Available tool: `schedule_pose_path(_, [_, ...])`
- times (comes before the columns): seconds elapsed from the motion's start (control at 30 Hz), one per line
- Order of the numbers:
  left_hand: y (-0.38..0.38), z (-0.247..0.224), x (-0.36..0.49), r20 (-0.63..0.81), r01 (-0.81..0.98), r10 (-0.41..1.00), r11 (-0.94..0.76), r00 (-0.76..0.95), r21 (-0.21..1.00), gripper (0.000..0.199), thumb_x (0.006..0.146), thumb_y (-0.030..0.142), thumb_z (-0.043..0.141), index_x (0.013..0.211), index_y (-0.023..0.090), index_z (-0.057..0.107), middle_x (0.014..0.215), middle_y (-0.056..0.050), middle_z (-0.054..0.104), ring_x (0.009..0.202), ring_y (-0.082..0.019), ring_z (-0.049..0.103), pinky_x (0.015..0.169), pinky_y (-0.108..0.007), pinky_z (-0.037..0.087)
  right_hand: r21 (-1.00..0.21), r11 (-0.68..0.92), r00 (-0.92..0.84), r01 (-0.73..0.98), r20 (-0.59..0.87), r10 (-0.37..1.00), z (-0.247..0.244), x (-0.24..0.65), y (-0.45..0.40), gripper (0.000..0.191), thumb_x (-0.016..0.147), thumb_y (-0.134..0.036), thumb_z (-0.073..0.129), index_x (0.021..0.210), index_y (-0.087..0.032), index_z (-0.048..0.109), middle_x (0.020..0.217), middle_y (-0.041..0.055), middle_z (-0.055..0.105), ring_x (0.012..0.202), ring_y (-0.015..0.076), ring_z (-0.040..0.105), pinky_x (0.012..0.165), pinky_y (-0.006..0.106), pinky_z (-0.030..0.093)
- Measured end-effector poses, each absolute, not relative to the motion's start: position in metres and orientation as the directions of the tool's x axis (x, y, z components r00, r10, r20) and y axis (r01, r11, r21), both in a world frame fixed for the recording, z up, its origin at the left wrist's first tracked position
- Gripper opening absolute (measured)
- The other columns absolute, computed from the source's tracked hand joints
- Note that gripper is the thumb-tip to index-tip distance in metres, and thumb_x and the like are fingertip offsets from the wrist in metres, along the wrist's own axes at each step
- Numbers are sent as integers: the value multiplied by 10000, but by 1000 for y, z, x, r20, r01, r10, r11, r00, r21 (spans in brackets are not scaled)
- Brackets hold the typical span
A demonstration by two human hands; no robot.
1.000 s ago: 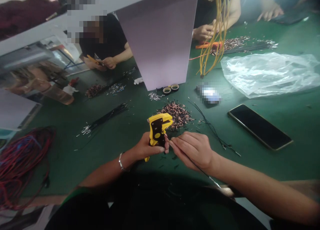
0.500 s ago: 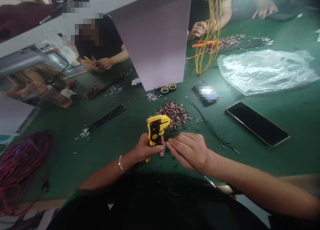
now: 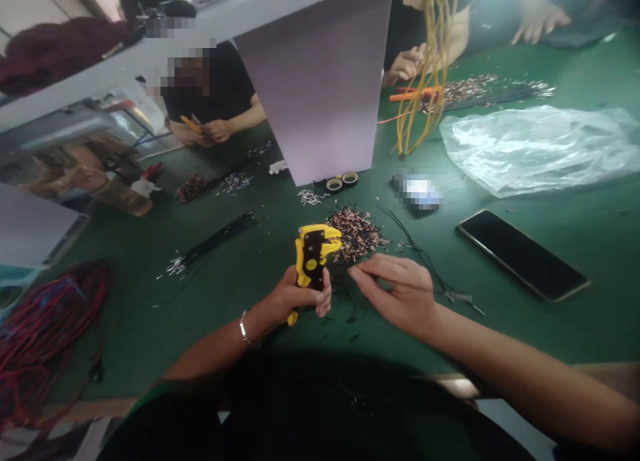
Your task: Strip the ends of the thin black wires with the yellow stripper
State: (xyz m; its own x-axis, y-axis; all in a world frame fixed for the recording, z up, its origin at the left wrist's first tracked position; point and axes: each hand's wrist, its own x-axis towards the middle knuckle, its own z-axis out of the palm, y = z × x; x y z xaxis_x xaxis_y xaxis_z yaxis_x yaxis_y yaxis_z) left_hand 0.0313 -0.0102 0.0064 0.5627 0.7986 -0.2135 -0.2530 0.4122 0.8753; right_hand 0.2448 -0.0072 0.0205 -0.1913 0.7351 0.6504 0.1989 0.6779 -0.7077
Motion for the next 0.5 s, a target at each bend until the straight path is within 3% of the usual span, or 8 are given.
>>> schedule_pose_path(0.1, [-6,6,29,-190,-324,732,498,654,805,302,625,181,763,881,122,615,687,-26,593,571,-155,566,585,-347,496,-951,310,-67,-14,310,948,26,249,0,159,847,-237,688,706,-164,691,563,13,657,440,122,572,425,266,467])
schedule_pose_path(0.2, [-4,6,28,-161,-326,665,545,729,773,325,604,176,765,897,128,635,704,-39,605,600,-172,581,615,-368,499,-962,37,-77,-270,60,995,27,251,8,192,803,-309,748,699,-154,701,568,18,664,413,112,554,401,259,454])
schedule_pose_path(0.3, [-4,6,30,-154,-311,627,566,764,763,334,584,187,784,885,133,649,704,-45,614,608,-177,583,619,-371,499,-923,-58,-119,-380,-13,993,26,249,11,206,774,-314,779,680,-146,706,582,22,669,420,105,554,410,253,447])
schedule_pose_path(0.5, [-9,10,33,-162,-300,610,581,775,757,342,590,214,800,889,146,650,703,-44,615,621,-183,588,635,-377,505,-890,-145,-177,-432,-74,981,27,244,10,224,740,-342,795,657,-151,712,574,17,671,409,102,540,399,245,437])
